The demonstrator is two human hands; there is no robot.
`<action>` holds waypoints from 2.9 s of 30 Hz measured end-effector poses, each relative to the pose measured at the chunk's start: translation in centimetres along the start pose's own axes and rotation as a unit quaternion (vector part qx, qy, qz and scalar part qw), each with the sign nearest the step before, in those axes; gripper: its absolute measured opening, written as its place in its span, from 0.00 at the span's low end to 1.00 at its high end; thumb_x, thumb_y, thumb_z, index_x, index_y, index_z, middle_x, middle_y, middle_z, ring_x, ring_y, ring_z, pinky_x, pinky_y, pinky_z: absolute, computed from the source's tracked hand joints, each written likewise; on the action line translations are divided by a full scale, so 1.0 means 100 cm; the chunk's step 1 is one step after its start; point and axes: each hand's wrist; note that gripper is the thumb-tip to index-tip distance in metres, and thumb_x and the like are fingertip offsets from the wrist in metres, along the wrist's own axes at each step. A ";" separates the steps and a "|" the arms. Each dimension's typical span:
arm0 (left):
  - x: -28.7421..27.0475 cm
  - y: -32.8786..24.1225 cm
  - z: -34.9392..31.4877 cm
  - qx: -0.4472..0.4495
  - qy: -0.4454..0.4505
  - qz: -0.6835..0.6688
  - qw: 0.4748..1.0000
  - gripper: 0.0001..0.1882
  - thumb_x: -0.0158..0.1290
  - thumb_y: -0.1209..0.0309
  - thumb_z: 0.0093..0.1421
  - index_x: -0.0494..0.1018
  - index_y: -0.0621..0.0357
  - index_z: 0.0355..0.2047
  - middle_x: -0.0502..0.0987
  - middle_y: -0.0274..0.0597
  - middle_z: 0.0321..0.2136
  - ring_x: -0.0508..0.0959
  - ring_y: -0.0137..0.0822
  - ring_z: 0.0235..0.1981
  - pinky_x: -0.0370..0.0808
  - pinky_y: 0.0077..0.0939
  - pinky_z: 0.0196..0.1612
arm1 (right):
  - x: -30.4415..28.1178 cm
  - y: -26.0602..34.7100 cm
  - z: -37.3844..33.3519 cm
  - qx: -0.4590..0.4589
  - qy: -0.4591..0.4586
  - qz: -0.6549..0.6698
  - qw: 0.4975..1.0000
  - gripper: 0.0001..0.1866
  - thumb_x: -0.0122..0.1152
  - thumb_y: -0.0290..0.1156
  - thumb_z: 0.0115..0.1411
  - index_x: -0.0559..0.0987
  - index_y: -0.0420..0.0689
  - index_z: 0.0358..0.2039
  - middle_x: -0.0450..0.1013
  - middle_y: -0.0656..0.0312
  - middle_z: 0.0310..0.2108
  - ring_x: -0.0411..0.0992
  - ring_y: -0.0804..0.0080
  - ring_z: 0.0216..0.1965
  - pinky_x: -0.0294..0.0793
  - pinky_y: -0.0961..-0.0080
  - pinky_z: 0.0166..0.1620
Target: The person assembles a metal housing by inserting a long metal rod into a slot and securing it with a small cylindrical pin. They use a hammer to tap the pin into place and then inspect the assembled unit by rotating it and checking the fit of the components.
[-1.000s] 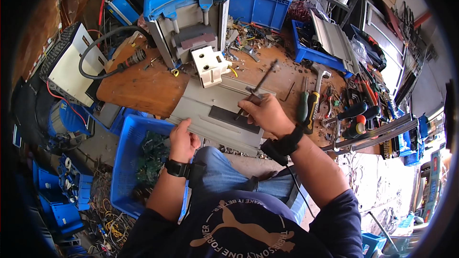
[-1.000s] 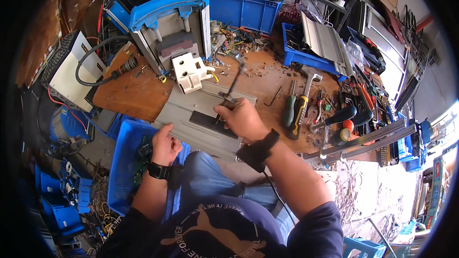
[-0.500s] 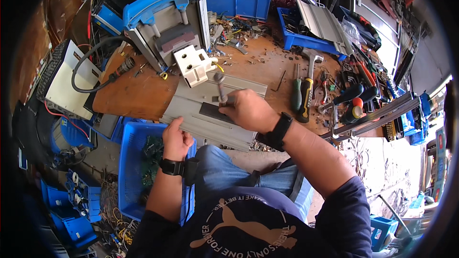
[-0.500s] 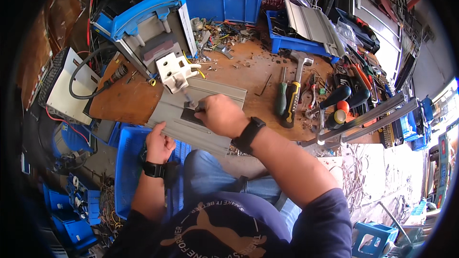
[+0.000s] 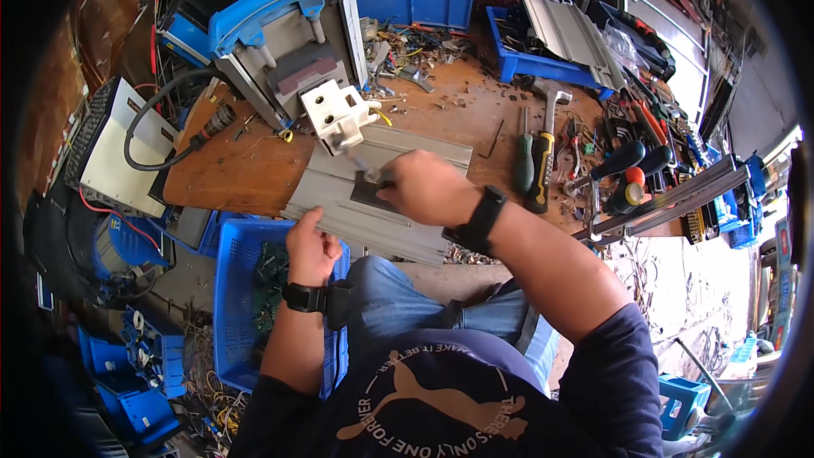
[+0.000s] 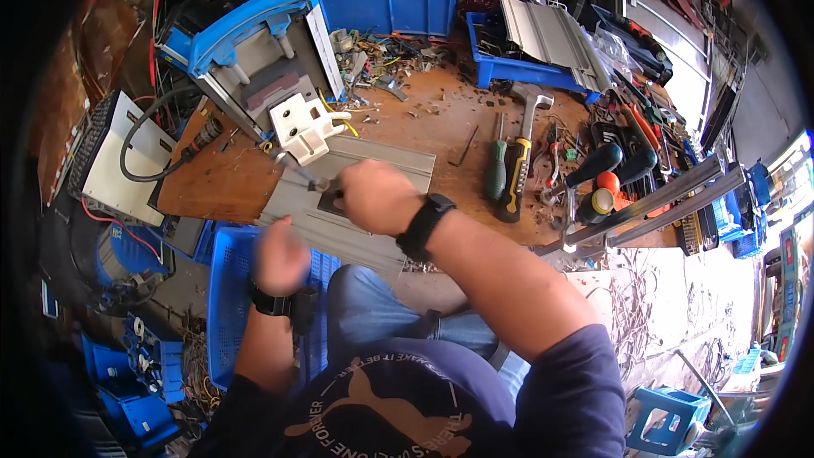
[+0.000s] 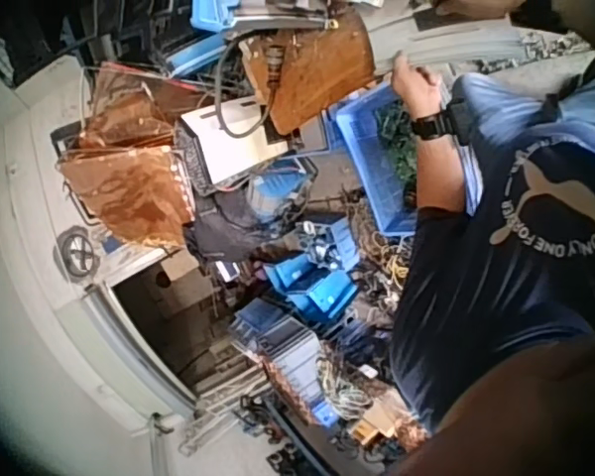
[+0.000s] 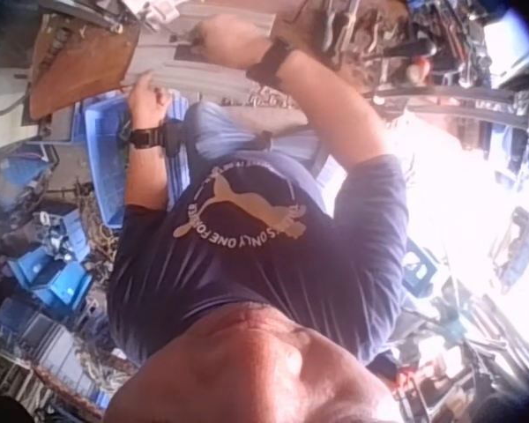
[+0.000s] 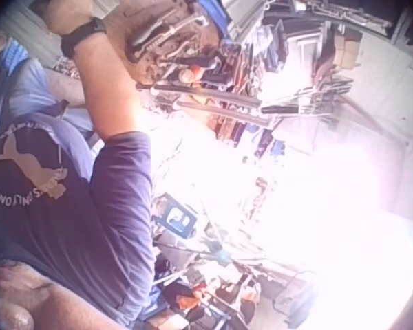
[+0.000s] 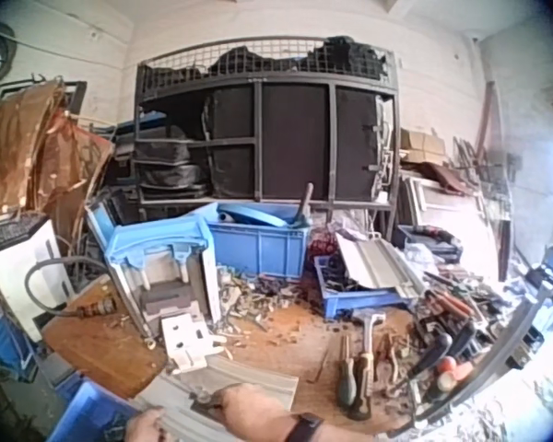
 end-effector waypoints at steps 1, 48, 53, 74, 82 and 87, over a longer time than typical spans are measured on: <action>0.001 0.000 0.000 0.000 -0.005 -0.008 1.000 0.13 0.51 0.60 0.62 0.67 0.53 0.24 0.62 0.35 0.09 0.58 0.31 0.06 0.53 0.27 0.12 | -0.001 -0.006 -0.002 0.017 0.003 0.058 0.998 0.12 0.63 0.35 0.54 0.81 0.38 0.31 0.77 0.46 0.29 0.77 0.48 0.35 0.76 0.59 0.41; 0.009 0.010 -0.008 0.008 0.002 0.008 1.000 0.13 0.49 0.60 0.62 0.69 0.55 0.27 0.63 0.35 0.09 0.59 0.30 0.06 0.53 0.25 0.11 | -0.002 -0.042 -0.039 0.162 -0.009 0.448 0.879 0.09 0.63 0.26 0.57 0.81 0.34 0.35 0.77 0.62 0.25 0.73 0.80 0.24 0.74 0.80 0.28; 0.007 0.006 -0.006 -0.004 0.030 0.007 1.000 0.12 0.50 0.60 0.62 0.69 0.55 0.28 0.63 0.35 0.09 0.60 0.30 0.06 0.53 0.25 0.11 | 0.008 -0.032 -0.038 0.095 -0.080 0.319 0.940 0.09 0.66 0.30 0.53 0.82 0.37 0.29 0.77 0.53 0.21 0.76 0.67 0.23 0.73 0.67 0.30; 0.005 0.004 -0.010 -0.022 0.026 0.002 0.999 0.12 0.49 0.60 0.62 0.68 0.53 0.26 0.66 0.38 0.11 0.61 0.33 0.07 0.56 0.28 0.13 | -0.005 -0.018 -0.017 0.107 -0.038 0.209 0.971 0.11 0.64 0.31 0.53 0.83 0.36 0.32 0.77 0.44 0.25 0.78 0.53 0.28 0.75 0.65 0.36; 0.010 0.003 -0.045 -0.052 0.060 -0.057 0.995 0.11 0.49 0.63 0.61 0.69 0.54 0.25 0.68 0.40 0.12 0.64 0.36 0.09 0.59 0.30 0.15 | -0.029 -0.006 -0.034 0.072 -0.029 0.169 0.983 0.11 0.63 0.32 0.54 0.81 0.36 0.33 0.77 0.44 0.26 0.77 0.51 0.28 0.75 0.64 0.34; 0.010 0.003 -0.076 -0.132 0.099 -0.066 0.984 0.12 0.49 0.61 0.61 0.71 0.56 0.28 0.73 0.43 0.17 0.71 0.39 0.15 0.66 0.33 0.21 | -0.025 -0.025 -0.042 0.092 0.019 0.169 0.981 0.14 0.63 0.34 0.54 0.81 0.35 0.33 0.77 0.44 0.26 0.77 0.50 0.29 0.75 0.63 0.36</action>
Point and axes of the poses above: each hand's wrist, its own z-axis towards the middle knuckle, its own x-axis out of the palm, y = z × x
